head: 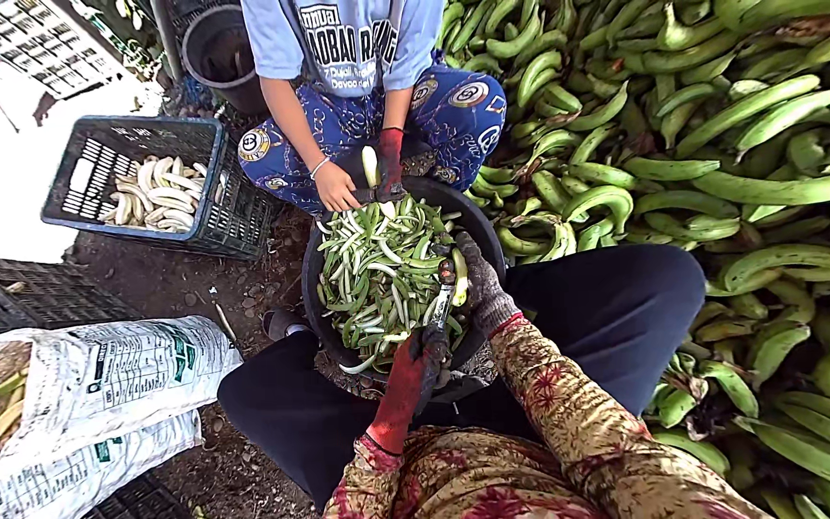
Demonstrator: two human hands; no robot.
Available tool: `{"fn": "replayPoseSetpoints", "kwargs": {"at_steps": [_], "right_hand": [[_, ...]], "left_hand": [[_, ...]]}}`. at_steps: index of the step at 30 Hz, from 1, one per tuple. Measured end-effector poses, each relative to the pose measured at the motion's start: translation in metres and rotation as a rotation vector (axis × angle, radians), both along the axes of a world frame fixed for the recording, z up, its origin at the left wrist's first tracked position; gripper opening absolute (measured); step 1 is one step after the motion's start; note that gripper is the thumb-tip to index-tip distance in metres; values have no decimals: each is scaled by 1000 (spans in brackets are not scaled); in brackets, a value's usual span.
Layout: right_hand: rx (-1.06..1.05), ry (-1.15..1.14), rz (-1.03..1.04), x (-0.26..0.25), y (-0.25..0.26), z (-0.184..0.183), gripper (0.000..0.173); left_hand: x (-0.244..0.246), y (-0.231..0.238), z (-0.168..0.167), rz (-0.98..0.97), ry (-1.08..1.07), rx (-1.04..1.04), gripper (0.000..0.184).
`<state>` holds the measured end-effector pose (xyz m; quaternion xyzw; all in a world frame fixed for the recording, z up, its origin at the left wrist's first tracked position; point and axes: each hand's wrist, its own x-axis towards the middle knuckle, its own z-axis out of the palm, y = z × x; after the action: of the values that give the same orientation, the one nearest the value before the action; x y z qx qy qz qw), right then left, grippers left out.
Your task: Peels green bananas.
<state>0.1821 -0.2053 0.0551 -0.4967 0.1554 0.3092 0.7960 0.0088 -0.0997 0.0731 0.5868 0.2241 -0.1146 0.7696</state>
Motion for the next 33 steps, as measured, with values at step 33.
{"fn": "replayPoseSetpoints", "kwargs": {"at_steps": [33], "right_hand": [[-78,-26,204,-45,30,-14,70]], "left_hand": [[23,1,-25,-31,118,617,41]]}}
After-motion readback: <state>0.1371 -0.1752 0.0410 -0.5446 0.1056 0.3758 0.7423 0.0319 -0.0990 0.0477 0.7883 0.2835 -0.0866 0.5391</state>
